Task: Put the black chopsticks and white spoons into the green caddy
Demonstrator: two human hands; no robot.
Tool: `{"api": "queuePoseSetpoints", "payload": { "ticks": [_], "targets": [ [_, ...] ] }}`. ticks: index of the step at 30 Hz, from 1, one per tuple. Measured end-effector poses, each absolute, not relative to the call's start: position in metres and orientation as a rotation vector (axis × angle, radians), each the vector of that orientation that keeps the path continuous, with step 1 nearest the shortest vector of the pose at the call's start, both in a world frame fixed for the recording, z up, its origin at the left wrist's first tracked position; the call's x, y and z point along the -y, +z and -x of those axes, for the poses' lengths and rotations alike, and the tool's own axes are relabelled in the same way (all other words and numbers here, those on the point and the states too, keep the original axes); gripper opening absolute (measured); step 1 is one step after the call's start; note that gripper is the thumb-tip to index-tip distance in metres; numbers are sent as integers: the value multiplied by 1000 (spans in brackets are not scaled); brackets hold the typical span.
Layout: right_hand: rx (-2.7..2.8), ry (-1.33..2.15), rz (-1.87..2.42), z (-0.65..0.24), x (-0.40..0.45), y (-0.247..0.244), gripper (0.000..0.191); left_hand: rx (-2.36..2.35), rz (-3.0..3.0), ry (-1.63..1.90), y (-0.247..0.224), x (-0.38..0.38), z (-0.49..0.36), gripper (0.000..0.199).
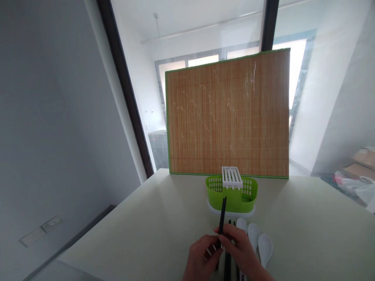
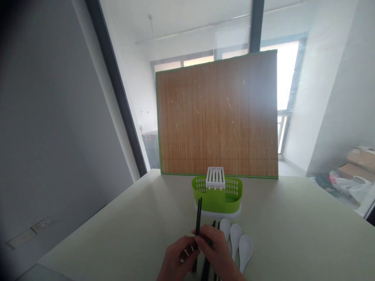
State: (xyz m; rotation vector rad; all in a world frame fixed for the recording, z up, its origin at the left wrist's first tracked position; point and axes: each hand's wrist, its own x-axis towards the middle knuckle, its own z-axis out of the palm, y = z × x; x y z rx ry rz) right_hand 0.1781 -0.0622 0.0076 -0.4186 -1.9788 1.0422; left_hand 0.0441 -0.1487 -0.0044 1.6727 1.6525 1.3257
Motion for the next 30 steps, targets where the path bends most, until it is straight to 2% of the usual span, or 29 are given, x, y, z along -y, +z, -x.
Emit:
{"api": "queuePoseSetpoints", "payload": {
  "ticks": [8, 16, 21, 26, 30],
  "targets": [
    [2056, 1023, 349, -177, 64, 16, 22, -1580, -1496, 1382, -4, 149, -41, 19],
    [2026, 1043, 370, -177, 66, 11, 23, -1696, -1638, 1395, 15, 152, -34, 16],
    [1934, 1080, 511, -178, 63, 5, 25, -1719, -1652, 1552, 62, 128, -6, 18],
    [2029, 977, 514, -177, 61, 5, 23, -1705, -1684, 1736, 120, 64, 20, 27],
    [2110, 912, 502, -174, 59, 0, 21, -1934, -1789, 1517, 136, 6, 26, 29]
  ]
}}
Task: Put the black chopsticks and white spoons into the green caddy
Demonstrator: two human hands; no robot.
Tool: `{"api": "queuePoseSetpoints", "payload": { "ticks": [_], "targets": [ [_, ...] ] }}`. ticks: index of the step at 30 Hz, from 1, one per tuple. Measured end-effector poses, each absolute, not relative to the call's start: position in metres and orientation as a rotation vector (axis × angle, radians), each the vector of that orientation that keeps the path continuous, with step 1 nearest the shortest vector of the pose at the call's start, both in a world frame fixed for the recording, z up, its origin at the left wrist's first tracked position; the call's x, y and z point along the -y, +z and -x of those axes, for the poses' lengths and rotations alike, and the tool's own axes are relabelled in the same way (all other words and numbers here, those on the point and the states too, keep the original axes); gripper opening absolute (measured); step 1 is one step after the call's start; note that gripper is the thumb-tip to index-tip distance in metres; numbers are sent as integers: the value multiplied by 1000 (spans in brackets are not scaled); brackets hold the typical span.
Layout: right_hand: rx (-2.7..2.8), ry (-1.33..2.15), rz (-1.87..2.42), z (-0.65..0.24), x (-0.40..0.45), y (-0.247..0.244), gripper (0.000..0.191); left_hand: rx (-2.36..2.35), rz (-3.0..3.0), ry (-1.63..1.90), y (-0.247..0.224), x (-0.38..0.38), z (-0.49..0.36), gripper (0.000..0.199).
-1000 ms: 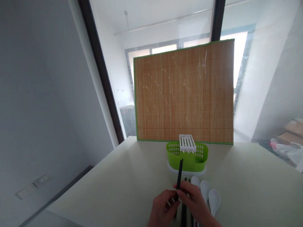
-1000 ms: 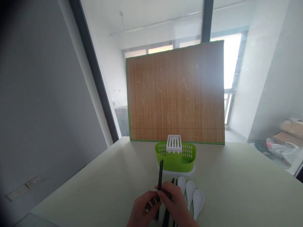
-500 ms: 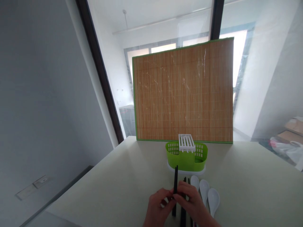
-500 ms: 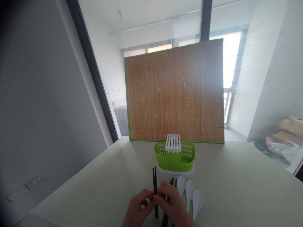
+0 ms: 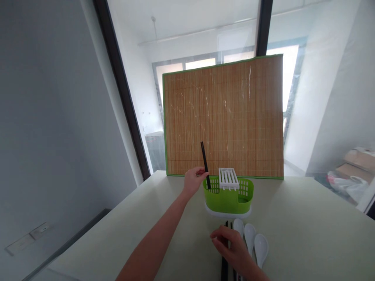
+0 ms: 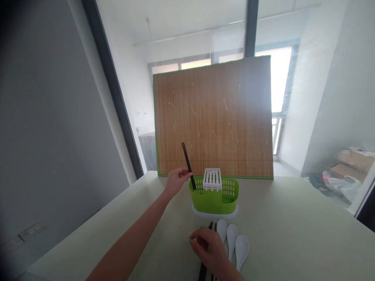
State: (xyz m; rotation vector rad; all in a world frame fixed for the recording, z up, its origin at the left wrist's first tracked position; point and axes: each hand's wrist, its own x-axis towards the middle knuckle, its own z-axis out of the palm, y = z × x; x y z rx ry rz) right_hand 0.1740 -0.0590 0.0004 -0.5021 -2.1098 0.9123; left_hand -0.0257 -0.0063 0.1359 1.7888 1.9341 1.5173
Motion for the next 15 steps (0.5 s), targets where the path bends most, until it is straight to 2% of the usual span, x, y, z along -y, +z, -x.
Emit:
{"api": "queuePoseSetpoints", "payload": {
  "ticks": [4, 15],
  "targets": [
    [2159, 845, 505, -171, 57, -7, 16, -2134, -1738, 1202, 122, -34, 25, 29],
    [2201, 769, 524, -169, 56, -5, 10, -2184, -1714, 852, 92, -70, 20, 27]
  ]
}}
